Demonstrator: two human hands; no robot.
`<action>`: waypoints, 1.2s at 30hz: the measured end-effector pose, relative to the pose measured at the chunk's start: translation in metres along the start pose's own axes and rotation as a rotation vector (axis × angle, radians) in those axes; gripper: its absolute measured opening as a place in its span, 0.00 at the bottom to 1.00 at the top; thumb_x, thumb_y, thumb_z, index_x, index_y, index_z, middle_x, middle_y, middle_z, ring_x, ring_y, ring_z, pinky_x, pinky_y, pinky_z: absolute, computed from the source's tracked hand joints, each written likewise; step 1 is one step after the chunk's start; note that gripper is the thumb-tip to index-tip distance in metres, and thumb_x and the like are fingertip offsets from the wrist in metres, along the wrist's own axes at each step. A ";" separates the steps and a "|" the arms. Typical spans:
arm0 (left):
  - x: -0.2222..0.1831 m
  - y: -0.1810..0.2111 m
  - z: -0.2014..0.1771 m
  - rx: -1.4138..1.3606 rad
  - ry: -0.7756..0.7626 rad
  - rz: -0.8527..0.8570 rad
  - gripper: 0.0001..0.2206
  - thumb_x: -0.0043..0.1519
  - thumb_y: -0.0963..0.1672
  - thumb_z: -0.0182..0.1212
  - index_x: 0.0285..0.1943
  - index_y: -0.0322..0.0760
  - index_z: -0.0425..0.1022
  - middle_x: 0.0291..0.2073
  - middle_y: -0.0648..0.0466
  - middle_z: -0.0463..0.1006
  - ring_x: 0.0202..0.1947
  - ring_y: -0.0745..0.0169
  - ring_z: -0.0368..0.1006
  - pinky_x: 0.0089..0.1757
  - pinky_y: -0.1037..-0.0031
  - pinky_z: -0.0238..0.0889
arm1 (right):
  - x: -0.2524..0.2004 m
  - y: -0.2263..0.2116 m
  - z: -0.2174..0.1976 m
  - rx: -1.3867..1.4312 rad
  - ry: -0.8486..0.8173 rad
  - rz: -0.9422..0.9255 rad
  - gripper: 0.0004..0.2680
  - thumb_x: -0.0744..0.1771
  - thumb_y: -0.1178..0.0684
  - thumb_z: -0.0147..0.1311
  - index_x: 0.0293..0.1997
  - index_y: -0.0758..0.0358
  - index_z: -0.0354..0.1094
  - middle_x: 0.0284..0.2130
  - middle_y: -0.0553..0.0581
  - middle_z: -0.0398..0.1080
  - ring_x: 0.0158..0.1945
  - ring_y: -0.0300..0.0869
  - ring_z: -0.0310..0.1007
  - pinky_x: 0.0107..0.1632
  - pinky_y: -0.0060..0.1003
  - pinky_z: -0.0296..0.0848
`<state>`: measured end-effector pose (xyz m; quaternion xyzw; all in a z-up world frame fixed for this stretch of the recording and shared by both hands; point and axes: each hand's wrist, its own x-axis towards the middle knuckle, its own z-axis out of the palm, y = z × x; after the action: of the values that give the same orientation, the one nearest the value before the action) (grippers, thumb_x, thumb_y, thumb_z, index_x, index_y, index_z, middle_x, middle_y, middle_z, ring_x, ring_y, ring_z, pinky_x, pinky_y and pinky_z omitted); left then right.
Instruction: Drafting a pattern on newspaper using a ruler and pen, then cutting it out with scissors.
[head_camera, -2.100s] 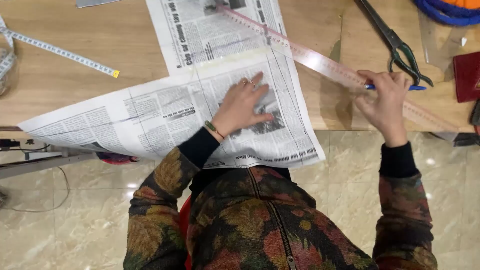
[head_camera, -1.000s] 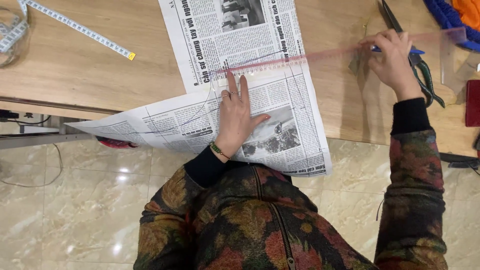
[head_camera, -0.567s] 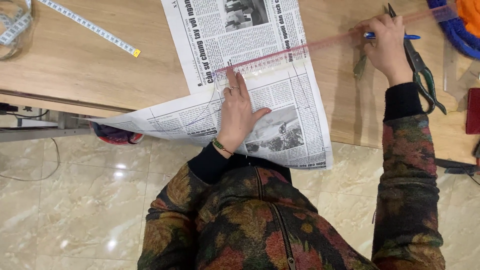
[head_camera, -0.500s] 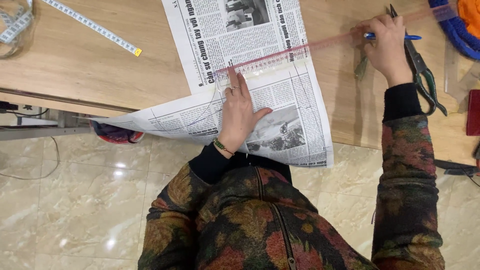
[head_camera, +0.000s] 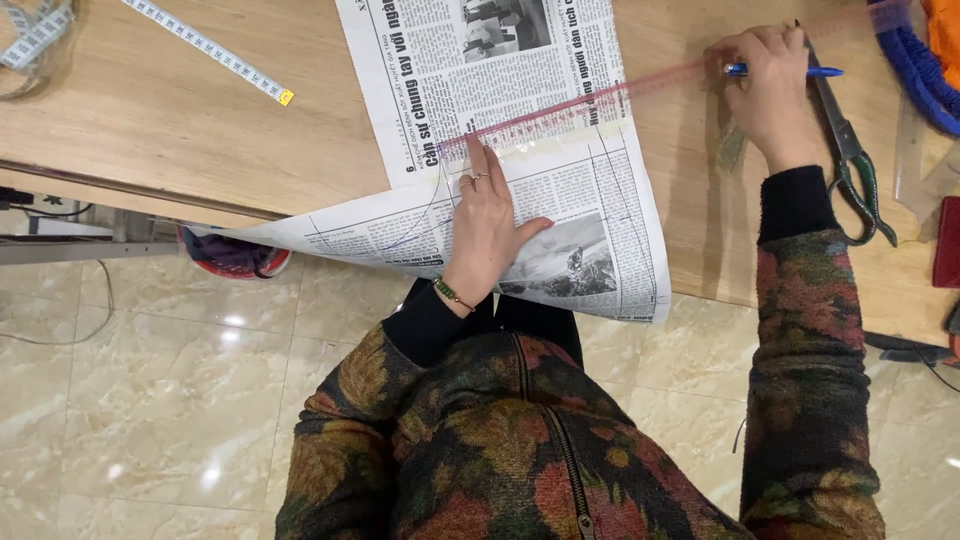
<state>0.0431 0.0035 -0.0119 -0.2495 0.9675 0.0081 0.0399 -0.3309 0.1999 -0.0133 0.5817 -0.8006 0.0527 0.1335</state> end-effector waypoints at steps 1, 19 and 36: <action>0.001 0.000 0.002 0.000 -0.001 -0.002 0.58 0.58 0.73 0.43 0.77 0.21 0.49 0.75 0.31 0.46 0.45 0.55 0.73 0.32 0.82 0.73 | -0.002 0.004 0.003 0.001 0.000 -0.001 0.20 0.61 0.72 0.59 0.57 0.63 0.77 0.47 0.60 0.73 0.48 0.54 0.60 0.53 0.44 0.58; 0.000 0.002 0.005 0.023 0.026 -0.024 0.58 0.57 0.74 0.43 0.77 0.22 0.52 0.75 0.31 0.46 0.46 0.55 0.74 0.32 0.82 0.73 | -0.002 0.006 -0.005 -0.079 -0.074 -0.058 0.17 0.61 0.65 0.65 0.54 0.60 0.77 0.49 0.59 0.76 0.48 0.55 0.66 0.62 0.45 0.61; 0.003 0.004 0.013 -0.036 -0.013 -0.023 0.59 0.57 0.73 0.47 0.77 0.20 0.48 0.75 0.30 0.45 0.50 0.53 0.71 0.35 0.79 0.75 | 0.003 0.007 -0.006 -0.048 -0.125 -0.096 0.16 0.61 0.65 0.66 0.54 0.60 0.78 0.46 0.57 0.78 0.51 0.53 0.70 0.65 0.46 0.60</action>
<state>0.0392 0.0058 -0.0249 -0.2614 0.9640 0.0268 0.0417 -0.3376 0.2015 -0.0060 0.6181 -0.7797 -0.0096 0.0997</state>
